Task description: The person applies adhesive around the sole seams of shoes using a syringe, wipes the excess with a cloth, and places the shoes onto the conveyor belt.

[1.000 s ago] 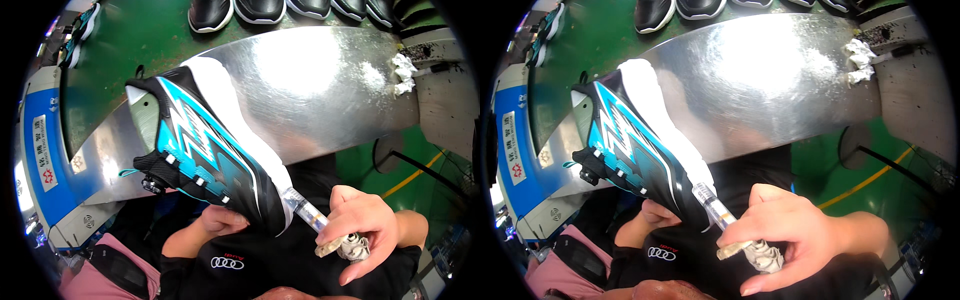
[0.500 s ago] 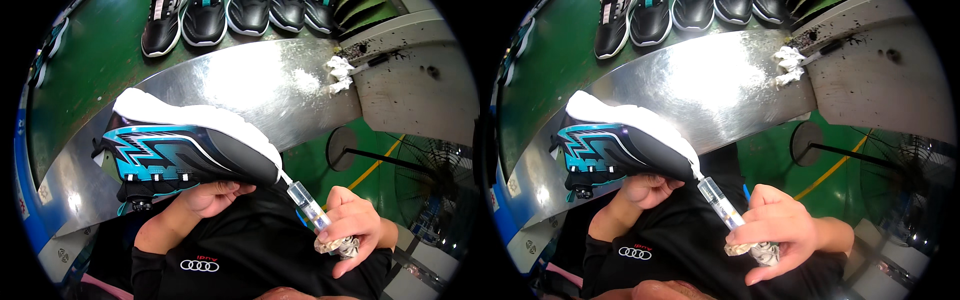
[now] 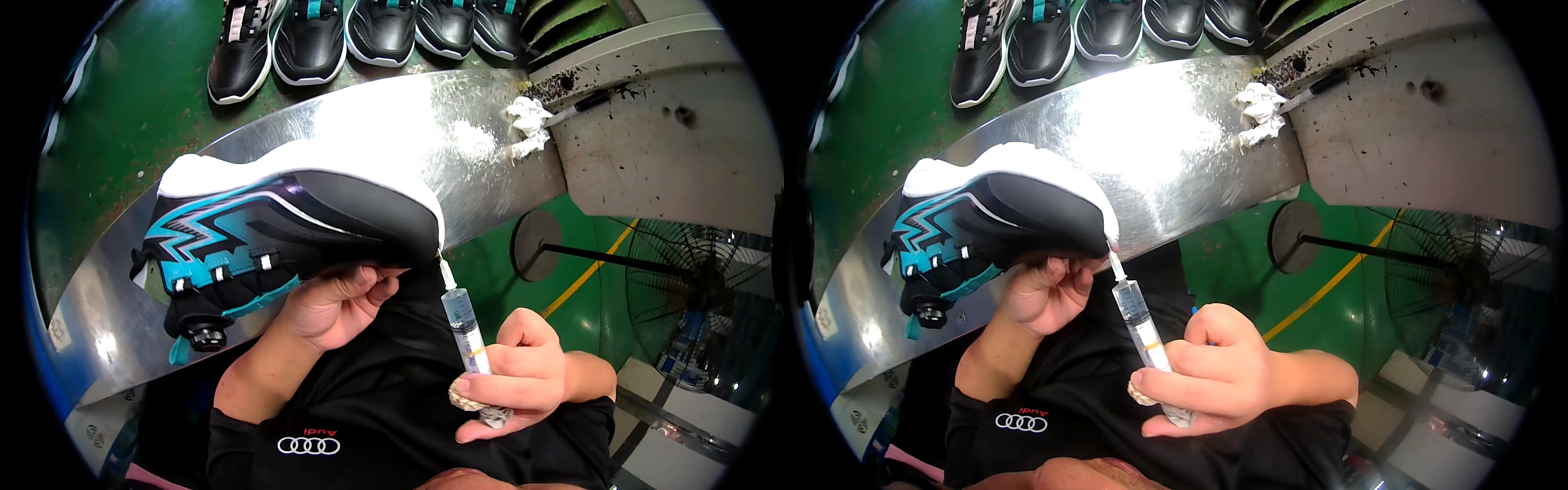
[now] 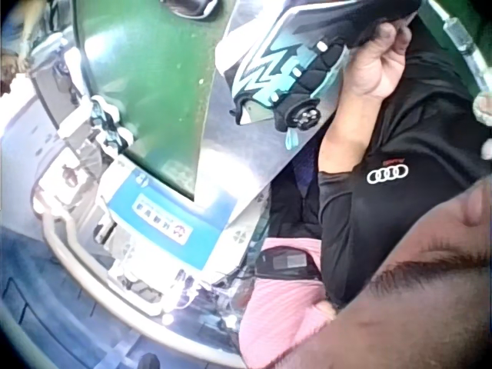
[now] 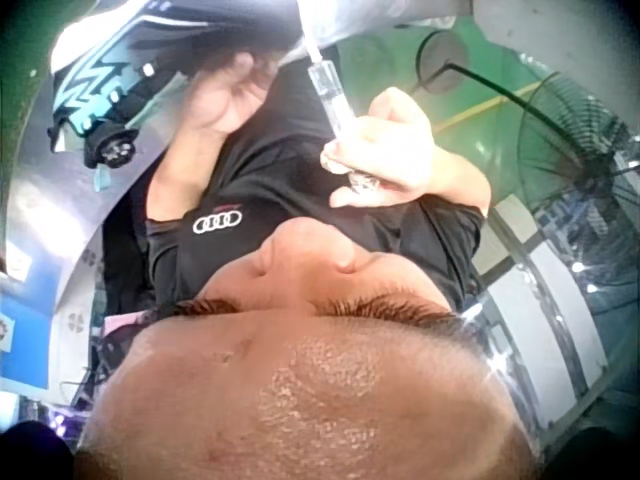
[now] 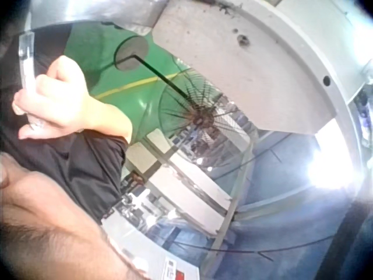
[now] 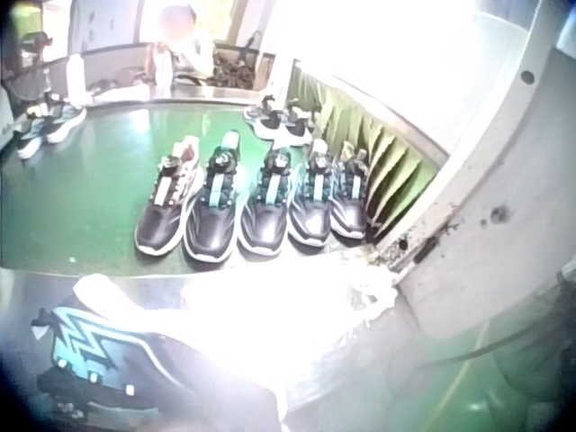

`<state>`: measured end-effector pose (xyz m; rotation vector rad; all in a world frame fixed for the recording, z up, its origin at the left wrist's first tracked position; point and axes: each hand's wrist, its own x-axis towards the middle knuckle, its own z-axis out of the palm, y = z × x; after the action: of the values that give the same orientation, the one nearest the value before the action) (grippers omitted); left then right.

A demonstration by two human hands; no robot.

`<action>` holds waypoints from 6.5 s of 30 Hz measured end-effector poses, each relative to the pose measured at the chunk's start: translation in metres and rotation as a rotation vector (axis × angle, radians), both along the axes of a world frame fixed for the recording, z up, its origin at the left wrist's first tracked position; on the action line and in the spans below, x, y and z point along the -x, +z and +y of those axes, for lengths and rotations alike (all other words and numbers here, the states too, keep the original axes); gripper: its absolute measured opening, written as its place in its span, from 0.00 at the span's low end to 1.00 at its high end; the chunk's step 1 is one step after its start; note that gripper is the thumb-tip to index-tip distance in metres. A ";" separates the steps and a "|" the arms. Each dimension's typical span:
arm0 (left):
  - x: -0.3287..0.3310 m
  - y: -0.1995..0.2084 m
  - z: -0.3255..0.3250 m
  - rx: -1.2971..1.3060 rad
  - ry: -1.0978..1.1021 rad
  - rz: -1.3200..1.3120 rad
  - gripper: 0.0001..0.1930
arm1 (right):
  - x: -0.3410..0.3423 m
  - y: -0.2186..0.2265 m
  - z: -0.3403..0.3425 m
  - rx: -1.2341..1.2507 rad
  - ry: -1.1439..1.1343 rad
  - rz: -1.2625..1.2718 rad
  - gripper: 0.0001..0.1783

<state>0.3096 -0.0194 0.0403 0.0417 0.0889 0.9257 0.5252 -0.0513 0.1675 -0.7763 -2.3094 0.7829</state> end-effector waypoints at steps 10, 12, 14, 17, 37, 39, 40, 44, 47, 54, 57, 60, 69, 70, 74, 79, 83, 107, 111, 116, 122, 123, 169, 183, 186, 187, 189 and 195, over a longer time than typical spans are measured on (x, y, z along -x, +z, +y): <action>0.001 0.015 0.000 -0.046 -0.005 -0.029 0.25 | 0.020 -0.021 0.002 -0.309 -0.072 -0.009 0.15; 0.002 0.016 -0.002 -0.040 -0.012 0.007 0.25 | 0.021 -0.024 0.002 -0.324 -0.073 -0.018 0.14; 0.001 0.017 -0.003 -0.038 -0.005 0.007 0.25 | 0.022 -0.027 0.000 -0.369 -0.075 -0.024 0.21; 0.002 0.020 -0.004 -0.019 -0.002 0.006 0.25 | 0.024 -0.026 0.001 -0.387 -0.090 -0.033 0.13; 0.001 0.029 -0.003 0.094 -0.012 -0.025 0.22 | 0.022 -0.032 -0.001 -0.432 -0.068 -0.079 0.13; 0.002 0.026 -0.003 0.084 -0.003 -0.038 0.22 | 0.023 -0.033 -0.002 -0.417 -0.060 -0.072 0.13; 0.003 0.024 -0.004 0.085 0.006 -0.032 0.22 | 0.023 -0.032 -0.002 -0.383 -0.042 -0.074 0.14; 0.008 0.023 -0.010 0.059 0.012 -0.006 0.20 | 0.010 -0.024 -0.007 -0.394 -0.041 0.073 0.17; 0.015 0.024 -0.018 0.044 -0.072 -0.068 0.18 | -0.013 -0.030 -0.001 -0.465 -0.229 -0.012 0.29; 0.102 0.032 -0.127 0.371 0.228 0.470 0.41 | -0.018 -0.109 0.068 -0.297 -0.262 -0.100 0.32; 0.117 0.035 -0.129 0.285 0.402 0.655 0.40 | -0.007 -0.121 0.089 -0.270 -0.284 -0.049 0.33; 0.121 0.031 -0.104 0.151 0.476 0.715 0.38 | 0.003 -0.129 0.097 -0.113 -0.363 0.058 0.29; 0.200 0.013 0.104 -0.111 0.475 1.075 0.19 | 0.001 -0.124 0.102 -0.165 -0.319 0.031 0.28; 0.203 0.009 0.128 -0.111 0.456 1.090 0.17 | 0.002 -0.123 0.101 -0.147 -0.314 0.026 0.28; 0.186 -0.007 0.174 -0.069 0.396 1.245 0.16 | 0.005 -0.125 0.103 -0.128 -0.323 0.016 0.28; 0.208 0.023 0.159 -0.177 0.282 2.027 0.19 | 0.002 -0.120 0.101 -0.124 -0.330 0.018 0.28; 0.180 0.044 0.091 -0.562 0.507 1.620 0.09 | 0.001 -0.120 0.104 -0.111 -0.334 0.019 0.29; 0.018 0.094 -0.009 -0.770 -0.200 0.213 0.16 | 0.009 -0.118 0.100 -0.154 -0.325 0.019 0.28; 0.014 0.097 -0.012 -0.628 -0.322 0.165 0.16 | 0.011 -0.121 0.099 -0.165 -0.325 0.019 0.28; 0.009 0.087 -0.012 -0.739 -0.151 0.069 0.14 | 0.014 -0.122 0.099 -0.161 -0.319 0.017 0.28; 0.016 0.102 -0.011 -0.619 -0.299 0.194 0.09 | 0.013 -0.121 0.099 -0.164 -0.319 0.015 0.28; 0.017 0.103 -0.011 -0.593 -0.341 0.215 0.10 | 0.013 -0.120 0.099 -0.164 -0.319 0.012 0.28; 0.053 0.004 0.068 -1.007 0.269 1.541 0.04 | -0.071 -0.068 0.080 -0.181 -0.609 -0.511 0.08; 0.054 0.003 0.067 -1.004 0.314 1.527 0.03 | -0.065 -0.056 0.076 0.001 -0.527 -0.644 0.07; 0.053 0.003 0.066 -0.979 0.329 1.524 0.03 | -0.064 -0.061 0.084 0.089 -0.509 -0.456 0.08; 0.052 0.004 0.065 -0.930 0.321 1.524 0.04 | -0.064 -0.064 0.087 0.088 -0.514 -0.449 0.08; 0.051 0.007 0.064 -0.892 0.307 1.522 0.04 | -0.063 -0.072 0.093 0.274 -0.556 -0.343 0.09; 0.049 0.007 0.067 -0.984 0.347 1.540 0.04 | -0.072 -0.067 0.084 0.555 -0.619 -0.243 0.07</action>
<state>0.2609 0.0473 0.0470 1.6981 1.0790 1.0105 0.5968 0.0330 0.1004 -1.8050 -1.8547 1.0752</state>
